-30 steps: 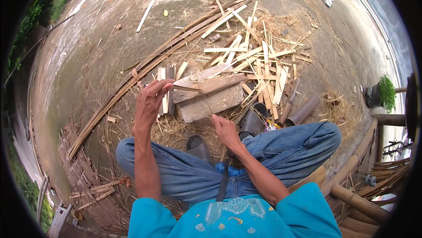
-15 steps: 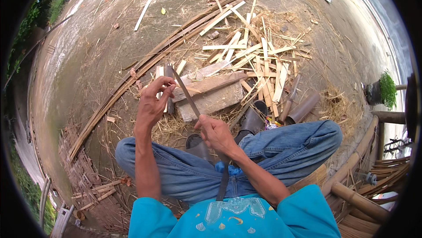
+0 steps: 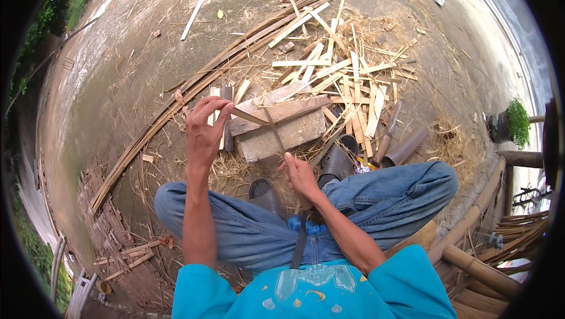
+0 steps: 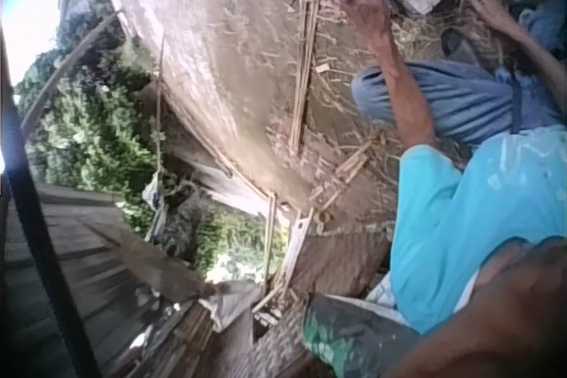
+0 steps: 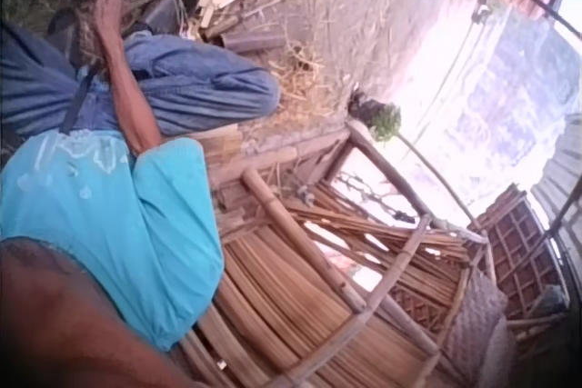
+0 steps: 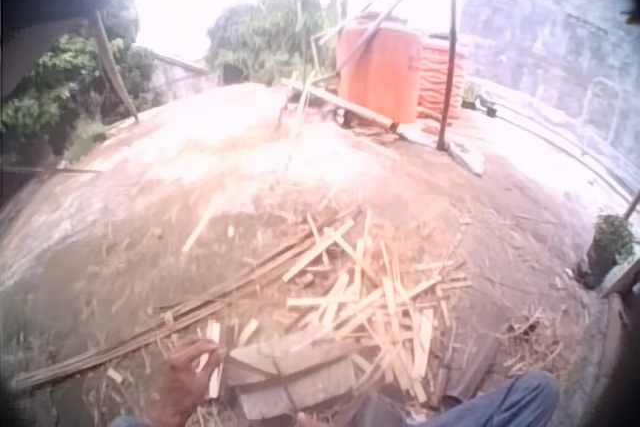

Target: The person sits on the ground and uses a knife to split thin wooden strips into smaller pieces. They repeatedly position the wood on a block and strike it with the knife to create smaller fragments.

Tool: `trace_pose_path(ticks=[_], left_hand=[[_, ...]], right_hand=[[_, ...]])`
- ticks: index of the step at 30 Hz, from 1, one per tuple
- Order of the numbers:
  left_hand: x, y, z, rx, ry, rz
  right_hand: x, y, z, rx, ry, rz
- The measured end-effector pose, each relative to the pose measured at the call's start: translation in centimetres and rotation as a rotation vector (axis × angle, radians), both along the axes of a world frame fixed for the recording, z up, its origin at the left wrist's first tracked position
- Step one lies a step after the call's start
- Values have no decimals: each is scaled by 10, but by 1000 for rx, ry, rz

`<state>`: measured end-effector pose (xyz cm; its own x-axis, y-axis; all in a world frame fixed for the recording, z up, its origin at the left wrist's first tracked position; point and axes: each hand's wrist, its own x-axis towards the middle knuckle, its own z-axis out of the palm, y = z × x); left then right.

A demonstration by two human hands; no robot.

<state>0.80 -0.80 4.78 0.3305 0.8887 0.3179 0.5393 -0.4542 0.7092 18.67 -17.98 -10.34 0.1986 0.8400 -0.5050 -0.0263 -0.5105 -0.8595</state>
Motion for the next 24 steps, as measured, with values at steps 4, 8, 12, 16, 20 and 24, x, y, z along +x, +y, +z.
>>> trace_pose_path(ticks=[4,8,12,16,20,24], left_hand=[[5,-7,-14,-100,-63,256],[2,-7,-26,-144,-91,334],[7,-9,-25,-167,-157,369],[6,-8,-24,-178,-208,350],[9,-6,-25,-181,-208,347],[7,-9,-25,-181,-147,355]], right_hand=[[-27,8,37,21,123,-5],[-54,14,62,216,25,89],[-65,3,17,155,59,-75],[-61,-2,11,189,12,-106],[-63,-9,-34,233,-144,-122],[-57,-12,-8,212,-228,8]])
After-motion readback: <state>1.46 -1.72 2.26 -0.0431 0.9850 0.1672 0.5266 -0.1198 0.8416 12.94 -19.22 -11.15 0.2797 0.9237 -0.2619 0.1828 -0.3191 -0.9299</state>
